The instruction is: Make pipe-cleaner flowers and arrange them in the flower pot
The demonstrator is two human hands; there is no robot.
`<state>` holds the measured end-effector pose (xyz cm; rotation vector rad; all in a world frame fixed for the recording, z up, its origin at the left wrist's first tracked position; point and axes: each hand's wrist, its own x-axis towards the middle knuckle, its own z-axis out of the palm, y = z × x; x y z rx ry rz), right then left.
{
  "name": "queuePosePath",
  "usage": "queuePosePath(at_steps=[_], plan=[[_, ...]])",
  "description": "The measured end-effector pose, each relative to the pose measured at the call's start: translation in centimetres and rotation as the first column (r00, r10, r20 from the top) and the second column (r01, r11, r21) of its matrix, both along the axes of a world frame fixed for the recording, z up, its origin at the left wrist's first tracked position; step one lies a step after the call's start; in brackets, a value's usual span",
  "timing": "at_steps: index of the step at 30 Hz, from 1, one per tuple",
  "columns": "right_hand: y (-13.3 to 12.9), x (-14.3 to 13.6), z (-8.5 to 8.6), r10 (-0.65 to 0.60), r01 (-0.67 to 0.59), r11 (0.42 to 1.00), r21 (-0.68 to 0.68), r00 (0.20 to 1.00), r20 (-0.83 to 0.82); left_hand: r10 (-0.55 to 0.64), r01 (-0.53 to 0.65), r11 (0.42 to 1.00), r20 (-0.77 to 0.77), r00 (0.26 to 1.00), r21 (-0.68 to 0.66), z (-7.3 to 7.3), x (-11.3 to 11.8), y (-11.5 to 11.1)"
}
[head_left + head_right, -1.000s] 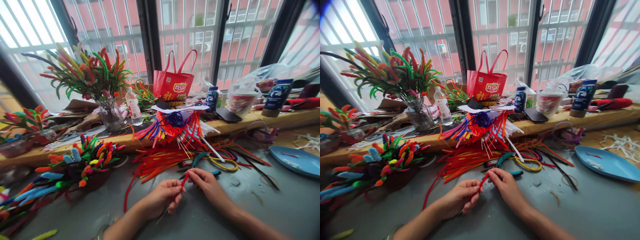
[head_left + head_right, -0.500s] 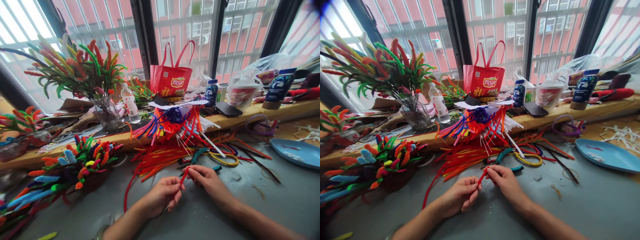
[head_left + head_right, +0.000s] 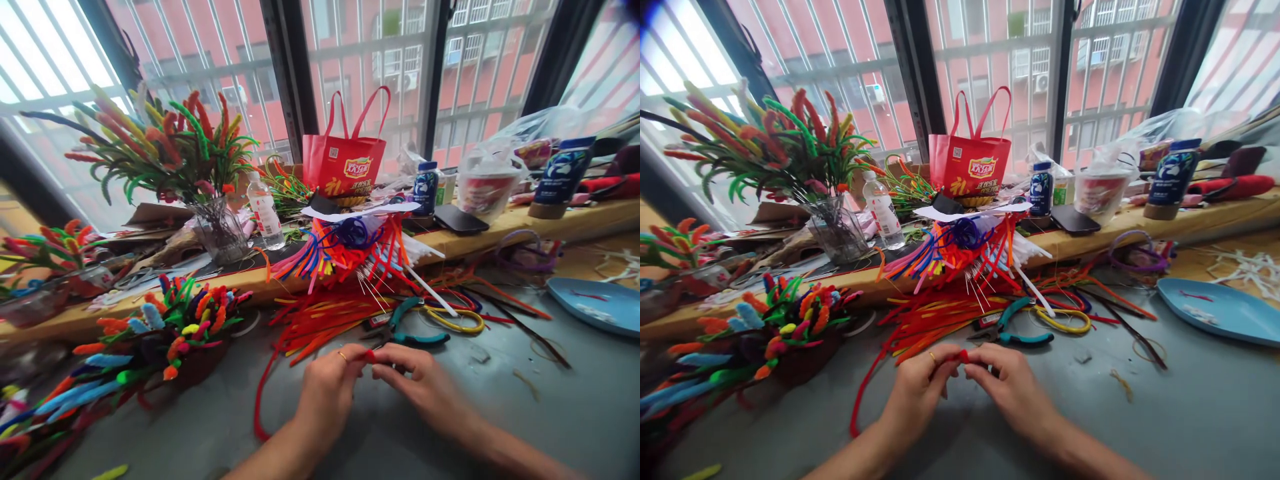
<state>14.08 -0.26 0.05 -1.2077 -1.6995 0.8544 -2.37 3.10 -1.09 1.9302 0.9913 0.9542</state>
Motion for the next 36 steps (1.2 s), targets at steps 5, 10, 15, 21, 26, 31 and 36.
queuePosePath(at_steps=[5, 10, 15, 21, 26, 31, 36], plan=[[0.8, 0.8, -0.3, 0.12, -0.118, 0.991, -0.067, 0.993, 0.019, -0.03, 0.034, 0.994, -0.044, 0.999, 0.1, 0.2, -0.3, 0.0], [1.7, 1.9, 0.0, 0.24, -0.236, 0.947, -0.217, 0.971, -0.006, -0.166, 0.172, 0.98, -0.071, 0.984, 0.097, 0.5, -0.7, -0.1], [2.1, 2.8, 1.7, 0.212, -0.194, 0.973, -0.127, 0.966, 0.148, -0.255, 0.264, 0.963, -0.127, 0.958, 0.057, 1.1, -0.8, -0.2], [0.6, 2.1, 2.1, 0.013, -0.081, 0.983, 0.167, 0.926, 0.376, -0.232, 0.248, 0.967, -0.214, 0.949, 0.051, 0.7, -0.4, -0.5], [-0.3, 1.8, 1.7, 0.033, -0.126, 0.97, 0.207, 0.915, 0.403, -0.193, 0.203, 0.979, -0.206, 0.959, 0.03, 0.5, -0.3, -0.4], [0.1, 2.1, 1.5, 0.031, -0.124, 0.97, 0.211, 0.919, 0.394, -0.171, 0.178, 0.984, -0.197, 0.965, 0.017, 0.5, -0.3, -0.1], [0.5, 2.2, 1.4, 0.032, -0.119, 0.969, 0.216, 0.93, 0.366, -0.172, 0.184, 0.982, -0.177, 0.969, 0.054, 0.3, -0.2, -0.1]])
